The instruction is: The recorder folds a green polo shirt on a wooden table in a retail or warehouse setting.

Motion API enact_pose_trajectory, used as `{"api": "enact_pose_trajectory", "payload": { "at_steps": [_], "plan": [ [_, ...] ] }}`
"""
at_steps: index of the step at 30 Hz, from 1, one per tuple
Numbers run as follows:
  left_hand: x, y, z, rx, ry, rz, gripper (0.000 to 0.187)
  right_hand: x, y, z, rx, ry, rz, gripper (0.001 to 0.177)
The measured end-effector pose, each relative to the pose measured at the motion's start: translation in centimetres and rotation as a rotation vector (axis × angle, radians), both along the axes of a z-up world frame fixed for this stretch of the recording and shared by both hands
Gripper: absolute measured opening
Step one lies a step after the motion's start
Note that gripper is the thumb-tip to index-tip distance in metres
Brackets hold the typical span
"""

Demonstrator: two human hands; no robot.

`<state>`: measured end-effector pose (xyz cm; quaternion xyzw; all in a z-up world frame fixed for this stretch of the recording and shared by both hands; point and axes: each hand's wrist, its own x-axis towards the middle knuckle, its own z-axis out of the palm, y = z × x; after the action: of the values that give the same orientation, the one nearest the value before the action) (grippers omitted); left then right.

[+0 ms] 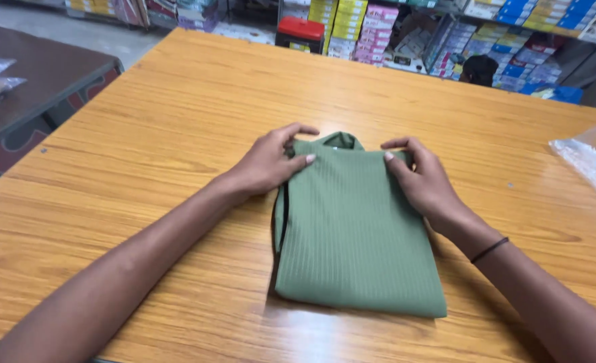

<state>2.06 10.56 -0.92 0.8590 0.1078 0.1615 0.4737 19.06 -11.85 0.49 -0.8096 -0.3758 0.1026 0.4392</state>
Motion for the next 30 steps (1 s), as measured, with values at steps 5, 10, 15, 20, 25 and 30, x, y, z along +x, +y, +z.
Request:
{"api": "enact_pose_trajectory", "payload": {
  "at_steps": [5, 10, 15, 20, 25, 30],
  "plan": [
    [-0.2, -0.8, 2.8, 0.052, -0.274, 0.073, 0.035, -1.5, 0.7, 1.9, 0.136, -0.196, 0.002, 0.022],
    [1.3, 0.7, -0.7, 0.173, -0.198, 0.247, 0.029, 1.1, 1.9, -0.4, 0.012, -0.450, 0.003, 0.029],
    [-0.7, -1.2, 0.6, 0.276, -0.203, 0.269, 0.030, 0.8, 1.2, -0.5, 0.015, -0.594, 0.012, 0.033],
    [-1.3, -2.8, 1.6, 0.720, -0.297, 0.120, 0.031, -4.4, -1.4, 3.7, -0.170, -0.707, 0.084, 0.044],
    [-1.5, -6.2, -0.8, 0.689, -0.098, -0.118, 0.060, -10.2, -4.9, 1.1, -0.352, -0.618, 0.311, 0.079],
    [-3.1, -7.4, -1.3, 0.818, 0.107, -0.077, 0.071, -11.4, -5.9, -0.4, -0.348, -0.876, 0.349, 0.085]
  ]
}}
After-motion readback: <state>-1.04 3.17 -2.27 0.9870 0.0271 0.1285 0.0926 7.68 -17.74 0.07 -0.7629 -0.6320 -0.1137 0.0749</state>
